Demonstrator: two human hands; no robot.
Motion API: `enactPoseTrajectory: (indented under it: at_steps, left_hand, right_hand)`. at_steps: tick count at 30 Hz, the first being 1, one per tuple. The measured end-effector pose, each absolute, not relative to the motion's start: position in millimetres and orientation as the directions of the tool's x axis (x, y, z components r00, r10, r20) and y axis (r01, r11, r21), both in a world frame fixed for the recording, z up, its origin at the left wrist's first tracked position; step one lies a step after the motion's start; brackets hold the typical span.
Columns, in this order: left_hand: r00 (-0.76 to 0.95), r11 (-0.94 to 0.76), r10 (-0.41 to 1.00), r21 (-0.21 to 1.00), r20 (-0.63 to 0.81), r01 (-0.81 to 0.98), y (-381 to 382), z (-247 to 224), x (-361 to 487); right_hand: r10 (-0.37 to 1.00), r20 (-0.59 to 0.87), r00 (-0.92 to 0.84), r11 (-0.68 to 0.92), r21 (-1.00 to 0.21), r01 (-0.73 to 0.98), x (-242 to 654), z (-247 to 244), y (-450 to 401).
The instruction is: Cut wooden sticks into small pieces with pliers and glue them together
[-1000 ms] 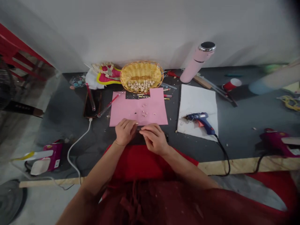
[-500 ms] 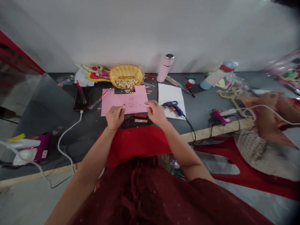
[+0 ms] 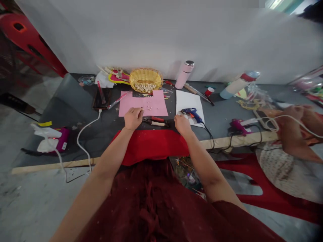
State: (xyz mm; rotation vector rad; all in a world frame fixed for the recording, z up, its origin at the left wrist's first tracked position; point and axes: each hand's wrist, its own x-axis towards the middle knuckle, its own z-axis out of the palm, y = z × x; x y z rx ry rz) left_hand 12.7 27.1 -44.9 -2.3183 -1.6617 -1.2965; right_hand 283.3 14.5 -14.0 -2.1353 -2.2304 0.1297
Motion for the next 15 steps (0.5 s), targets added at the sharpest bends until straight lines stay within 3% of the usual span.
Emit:
enactPoseTrajectory:
  at_steps: [7, 9, 12, 15]
  left_hand:
    - [0.064, -0.432, 0.768, 0.442, 0.637, 0.786, 28.5, -45.6, 7.3]
    - [0.059, -0.432, 0.771, 0.453, 0.634, 0.780, 28.7, -45.4, 8.7]
    - [0.054, -0.426, 0.779, 0.464, 0.625, 0.776, 28.1, -44.2, 10.7]
    - [0.036, -0.410, 0.786, 0.477, 0.617, 0.778, 27.3, -43.2, 10.2]
  right_hand:
    - [0.998, -0.010, -0.060, 0.059, -0.100, 0.993, 286.3, -12.6, 9.2]
    - [0.993, 0.044, -0.113, 0.119, -0.162, 0.980, 273.9, -8.2, 8.7]
    - [0.920, 0.285, -0.268, 0.375, -0.447, 0.812, 235.5, -3.0, 16.5]
    - [0.876, 0.432, -0.213, 0.475, -0.706, 0.525, 185.3, -9.1, 29.0]
